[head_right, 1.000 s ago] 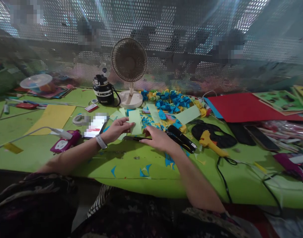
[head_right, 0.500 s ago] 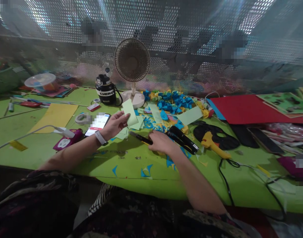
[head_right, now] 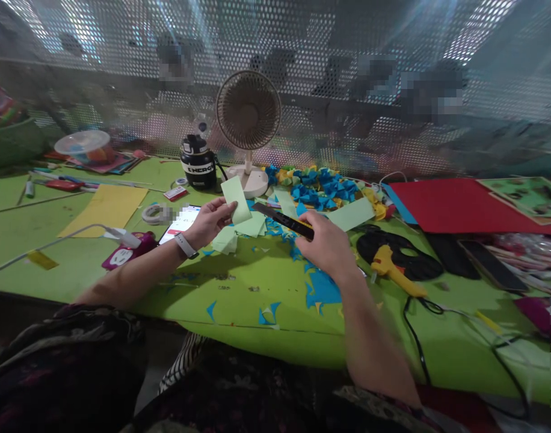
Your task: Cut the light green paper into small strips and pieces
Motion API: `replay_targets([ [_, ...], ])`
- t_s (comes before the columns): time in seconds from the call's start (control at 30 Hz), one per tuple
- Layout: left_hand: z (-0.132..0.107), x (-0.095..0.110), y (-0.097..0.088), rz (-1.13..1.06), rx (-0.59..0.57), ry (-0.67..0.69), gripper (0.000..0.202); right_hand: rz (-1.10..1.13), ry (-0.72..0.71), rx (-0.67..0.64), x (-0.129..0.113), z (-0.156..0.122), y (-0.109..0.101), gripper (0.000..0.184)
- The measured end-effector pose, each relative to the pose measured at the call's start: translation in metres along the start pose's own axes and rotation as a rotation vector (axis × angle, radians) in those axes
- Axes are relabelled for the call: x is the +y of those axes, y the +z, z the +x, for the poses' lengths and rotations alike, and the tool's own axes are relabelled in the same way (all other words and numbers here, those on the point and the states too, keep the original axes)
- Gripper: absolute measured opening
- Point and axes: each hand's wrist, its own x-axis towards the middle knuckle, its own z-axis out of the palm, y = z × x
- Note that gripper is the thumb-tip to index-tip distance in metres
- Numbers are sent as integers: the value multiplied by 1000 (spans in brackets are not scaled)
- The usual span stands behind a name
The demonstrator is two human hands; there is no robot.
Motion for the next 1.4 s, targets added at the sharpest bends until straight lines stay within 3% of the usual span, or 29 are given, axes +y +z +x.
replay_targets([
  [1.03, -1, -2, -2, 44, -33, -13, 42, -45, 7, -60, -1, -2, -2, 29],
  [1.4, -4, -3, 0, 91, -48, -26, 38, -79, -21, -186, -5, -2, 3, 33],
])
